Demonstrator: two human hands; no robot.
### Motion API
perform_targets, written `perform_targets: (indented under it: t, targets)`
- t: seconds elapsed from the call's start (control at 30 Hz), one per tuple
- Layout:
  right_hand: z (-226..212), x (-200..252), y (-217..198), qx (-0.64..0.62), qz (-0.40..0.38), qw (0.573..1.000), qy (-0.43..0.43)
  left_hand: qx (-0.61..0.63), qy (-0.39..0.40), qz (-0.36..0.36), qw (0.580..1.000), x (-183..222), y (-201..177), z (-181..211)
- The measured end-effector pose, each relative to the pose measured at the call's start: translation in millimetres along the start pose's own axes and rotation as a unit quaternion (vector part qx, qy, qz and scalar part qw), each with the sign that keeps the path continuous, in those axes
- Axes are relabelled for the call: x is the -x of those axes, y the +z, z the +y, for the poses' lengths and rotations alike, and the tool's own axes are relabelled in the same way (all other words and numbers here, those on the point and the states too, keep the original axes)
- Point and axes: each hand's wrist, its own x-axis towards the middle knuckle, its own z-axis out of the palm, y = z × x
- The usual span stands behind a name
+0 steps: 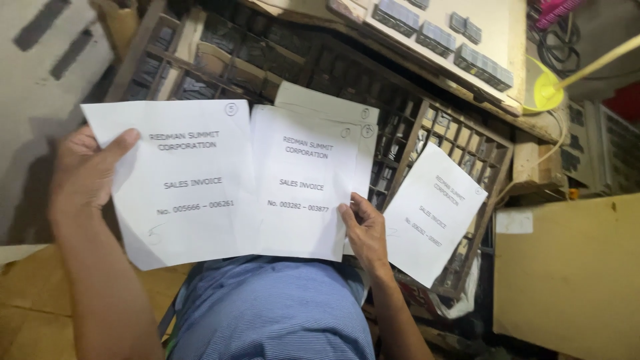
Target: Selecting and sorting individual metal type characters from a compartmentalized tray while referencing and organizing paper invoices.
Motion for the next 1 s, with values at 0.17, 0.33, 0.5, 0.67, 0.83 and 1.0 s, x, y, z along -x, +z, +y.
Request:
perform_targets:
  t: [0.17,0.33,0.5,0.67,0.83,1.0]
  targets:
    - [-2.2,0.3,4.5,0.026,0.012,1.000,0.011,0.041,-0.004,-0.008,0.999,15.2,19.2,23.7]
    - [42.7,-20.5,-0.3,-0.048,0.002,0.999,-0.023,0.071,0.066,-0.049,0.994,30.9,100.2,29.6]
    - [-10.3,4.7,9.2,-0.096,-0.015,0.995,-0.011,-0.149,0.145,-0.035,0.978,33.0,150.8,13.6]
    - [-24.9,5.5,11.4,-0.047,0.002,0.994,0.095,-0.219,0.250,-0.039,0.942,32.0,185.0,0.0]
    - [-17.4,-1.7,12.3,-0.017,0.041,0.998,-0.034,-0.233,0.368,0.010,0.900,30.4,206.0,-19.2]
    - [-21.7,2.3,1.7,-0.049,0.061,0.997,-0.015,-0.219,0.445,0.000,0.869,62.4,192.5,7.2]
